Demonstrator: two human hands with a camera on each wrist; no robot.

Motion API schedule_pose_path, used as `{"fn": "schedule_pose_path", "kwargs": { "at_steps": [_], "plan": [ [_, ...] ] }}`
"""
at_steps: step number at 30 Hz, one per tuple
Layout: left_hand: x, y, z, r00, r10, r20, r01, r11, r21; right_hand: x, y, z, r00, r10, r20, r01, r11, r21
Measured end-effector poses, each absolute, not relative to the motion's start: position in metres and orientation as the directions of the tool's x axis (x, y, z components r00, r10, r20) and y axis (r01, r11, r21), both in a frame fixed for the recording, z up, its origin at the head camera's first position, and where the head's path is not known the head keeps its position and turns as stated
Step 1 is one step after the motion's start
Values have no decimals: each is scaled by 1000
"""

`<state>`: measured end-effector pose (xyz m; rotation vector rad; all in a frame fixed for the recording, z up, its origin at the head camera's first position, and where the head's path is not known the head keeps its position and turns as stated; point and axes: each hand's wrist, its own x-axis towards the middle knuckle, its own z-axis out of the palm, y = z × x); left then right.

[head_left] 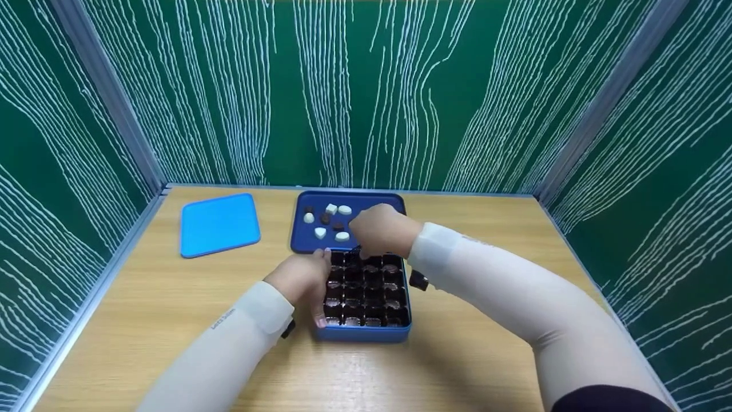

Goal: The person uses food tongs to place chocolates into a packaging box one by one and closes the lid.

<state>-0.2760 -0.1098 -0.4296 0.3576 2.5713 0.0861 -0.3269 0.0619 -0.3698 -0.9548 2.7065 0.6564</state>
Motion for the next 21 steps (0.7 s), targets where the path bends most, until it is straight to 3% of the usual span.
{"fn": "schedule_pose_path", "kwargs": {
  "at_steps": [11,21],
  "plan": [
    [-274,-110,-427,-820,258,-511,215,966,143,-328,42,-381,-750,-524,-404,-661,605,443],
    [-276,-110,-429,-818,264,-511,212,964,158,-326,52,-359,-773,-513,-373,-633,663,400]
  ]
}}
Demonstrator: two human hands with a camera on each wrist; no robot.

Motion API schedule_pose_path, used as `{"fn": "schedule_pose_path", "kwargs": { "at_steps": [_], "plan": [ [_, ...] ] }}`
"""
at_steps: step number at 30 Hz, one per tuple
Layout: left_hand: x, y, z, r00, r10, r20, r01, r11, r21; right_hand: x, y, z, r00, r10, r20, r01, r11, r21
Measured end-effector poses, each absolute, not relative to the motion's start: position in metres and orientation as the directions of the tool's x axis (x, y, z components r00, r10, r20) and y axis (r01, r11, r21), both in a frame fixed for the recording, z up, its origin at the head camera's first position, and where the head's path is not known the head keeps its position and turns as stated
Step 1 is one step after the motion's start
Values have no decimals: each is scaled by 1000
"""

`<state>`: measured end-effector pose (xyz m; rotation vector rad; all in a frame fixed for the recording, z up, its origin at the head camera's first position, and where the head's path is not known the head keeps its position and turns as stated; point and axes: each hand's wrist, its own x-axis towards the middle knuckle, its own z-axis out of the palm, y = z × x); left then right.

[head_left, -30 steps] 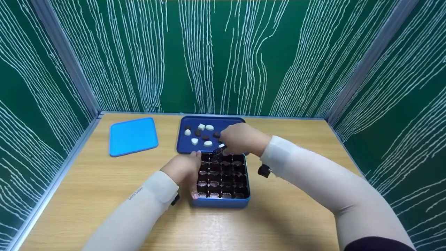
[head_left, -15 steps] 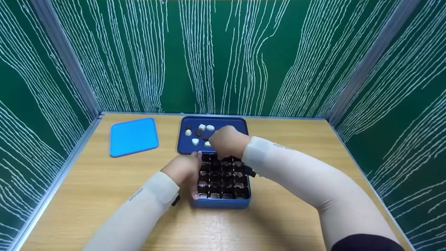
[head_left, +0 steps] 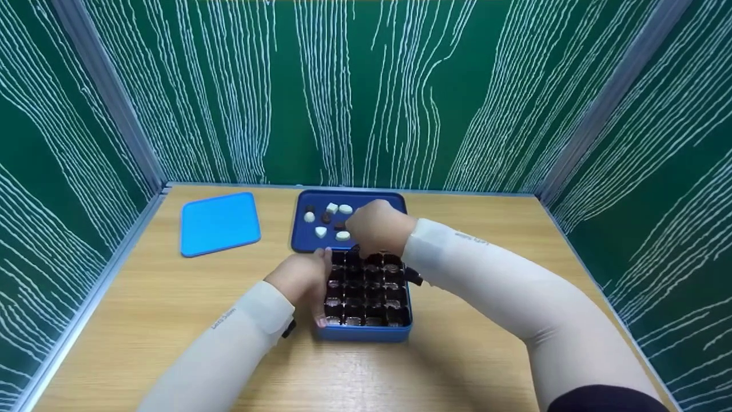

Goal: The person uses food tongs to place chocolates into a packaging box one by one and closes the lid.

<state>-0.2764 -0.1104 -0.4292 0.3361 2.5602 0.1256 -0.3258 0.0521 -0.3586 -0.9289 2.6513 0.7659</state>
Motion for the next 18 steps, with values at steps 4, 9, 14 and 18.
{"fn": "schedule_pose_path", "kwargs": {
  "at_steps": [4,9,14,18],
  "plan": [
    [-276,-111,-430,-819,251,-516,193,967,165,-330,62,-346,-779,-519,-351,-623,705,338],
    [-278,-109,-430,-811,254,-526,208,967,145,-346,83,-339,-803,-512,-304,-584,779,228],
    [-280,-107,-430,-798,244,-551,212,970,122,-359,102,-342,-869,-448,-211,-483,861,162],
    [-279,-105,-430,-788,239,-567,206,971,122,-369,115,-356,-913,-381,-144,-397,913,99]
  ]
}}
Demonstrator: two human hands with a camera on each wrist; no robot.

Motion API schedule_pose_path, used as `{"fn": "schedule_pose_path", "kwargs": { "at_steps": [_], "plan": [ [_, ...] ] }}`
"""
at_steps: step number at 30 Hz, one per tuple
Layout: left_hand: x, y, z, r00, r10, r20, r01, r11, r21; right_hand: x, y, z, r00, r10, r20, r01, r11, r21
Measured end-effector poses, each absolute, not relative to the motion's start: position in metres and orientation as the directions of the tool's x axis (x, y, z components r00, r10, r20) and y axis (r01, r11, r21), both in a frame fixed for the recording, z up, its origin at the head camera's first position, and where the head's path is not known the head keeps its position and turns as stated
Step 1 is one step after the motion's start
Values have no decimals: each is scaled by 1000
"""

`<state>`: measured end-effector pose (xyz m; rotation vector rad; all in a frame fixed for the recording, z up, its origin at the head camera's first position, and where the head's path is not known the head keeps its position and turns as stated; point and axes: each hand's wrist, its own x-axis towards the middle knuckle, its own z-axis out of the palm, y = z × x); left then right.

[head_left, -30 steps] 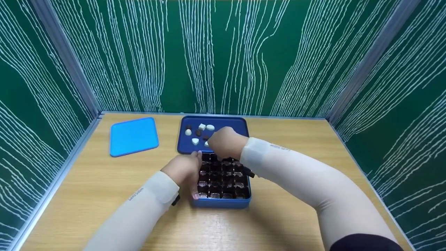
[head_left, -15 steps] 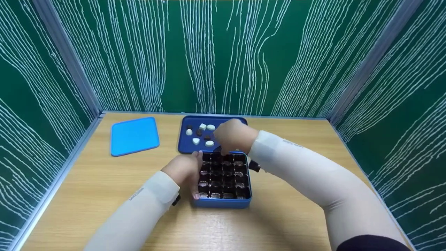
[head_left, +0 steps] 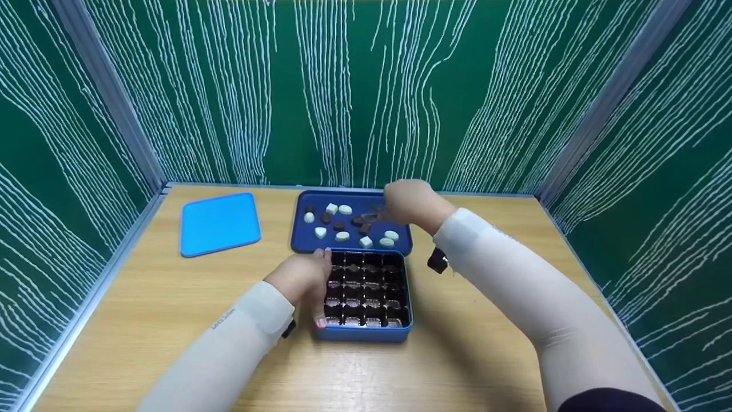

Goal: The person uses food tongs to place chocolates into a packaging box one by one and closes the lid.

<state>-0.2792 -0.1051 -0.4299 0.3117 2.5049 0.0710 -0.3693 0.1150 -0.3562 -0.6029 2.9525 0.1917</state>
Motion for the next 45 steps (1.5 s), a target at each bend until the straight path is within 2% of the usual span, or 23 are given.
{"fn": "schedule_pose_path", "kwargs": {
  "at_steps": [4,13,21,30,35,39,45],
  "plan": [
    [-277,-104,-430,-790,241,-564,193,971,144,-381,125,-379,-931,-337,-139,-343,939,20],
    [-272,-104,-429,-815,235,-530,183,972,150,-403,126,-418,-944,-222,-244,-200,974,-110],
    [-271,-102,-428,-814,239,-529,178,970,165,-396,115,-425,-955,-187,-232,-172,982,-83],
    [-273,-104,-428,-819,236,-522,171,970,170,-397,126,-412,-945,-292,-145,-298,954,22],
    [-274,-105,-427,-817,225,-531,156,973,173,-397,131,-403,-947,-278,-159,-291,954,66],
    [-275,-107,-427,-817,236,-526,178,971,158,-399,131,-402,-956,-256,-143,-267,962,60],
    [-277,-109,-430,-820,250,-515,191,968,164,-402,130,-415,-949,-295,-111,-297,955,5]
  ]
}}
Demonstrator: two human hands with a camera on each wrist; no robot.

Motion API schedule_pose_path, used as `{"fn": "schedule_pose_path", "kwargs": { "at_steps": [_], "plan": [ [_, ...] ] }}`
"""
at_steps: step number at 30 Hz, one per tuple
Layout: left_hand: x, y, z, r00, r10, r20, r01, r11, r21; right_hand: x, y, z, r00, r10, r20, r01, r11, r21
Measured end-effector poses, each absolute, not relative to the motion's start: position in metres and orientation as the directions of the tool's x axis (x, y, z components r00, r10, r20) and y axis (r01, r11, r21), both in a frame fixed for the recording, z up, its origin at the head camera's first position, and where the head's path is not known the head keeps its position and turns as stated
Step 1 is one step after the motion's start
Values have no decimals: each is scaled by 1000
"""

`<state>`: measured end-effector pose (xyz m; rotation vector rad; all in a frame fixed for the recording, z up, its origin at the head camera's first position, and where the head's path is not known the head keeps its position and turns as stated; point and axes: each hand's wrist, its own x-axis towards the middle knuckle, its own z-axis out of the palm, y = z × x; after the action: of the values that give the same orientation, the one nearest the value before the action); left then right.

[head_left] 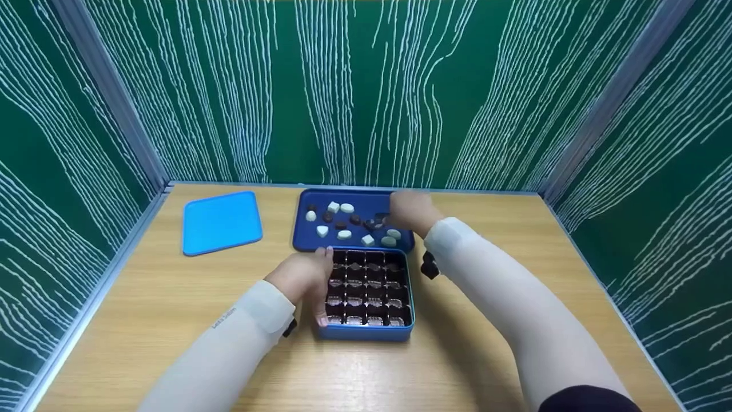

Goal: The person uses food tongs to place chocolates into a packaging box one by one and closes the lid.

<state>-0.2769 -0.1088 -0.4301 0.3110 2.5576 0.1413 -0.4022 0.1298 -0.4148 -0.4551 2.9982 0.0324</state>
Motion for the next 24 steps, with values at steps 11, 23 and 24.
{"fn": "schedule_pose_path", "kwargs": {
  "at_steps": [11,23,24],
  "plan": [
    [-278,-112,-432,-819,254,-515,181,965,187,-406,129,-420,-938,-324,-127,-323,946,-29],
    [-280,-124,-442,-821,323,-470,196,934,298,-385,130,-389,-927,-349,-140,-356,934,26],
    [-279,-125,-443,-822,324,-469,192,932,308,-382,129,-386,-922,-360,-141,-366,930,22]
  ]
}}
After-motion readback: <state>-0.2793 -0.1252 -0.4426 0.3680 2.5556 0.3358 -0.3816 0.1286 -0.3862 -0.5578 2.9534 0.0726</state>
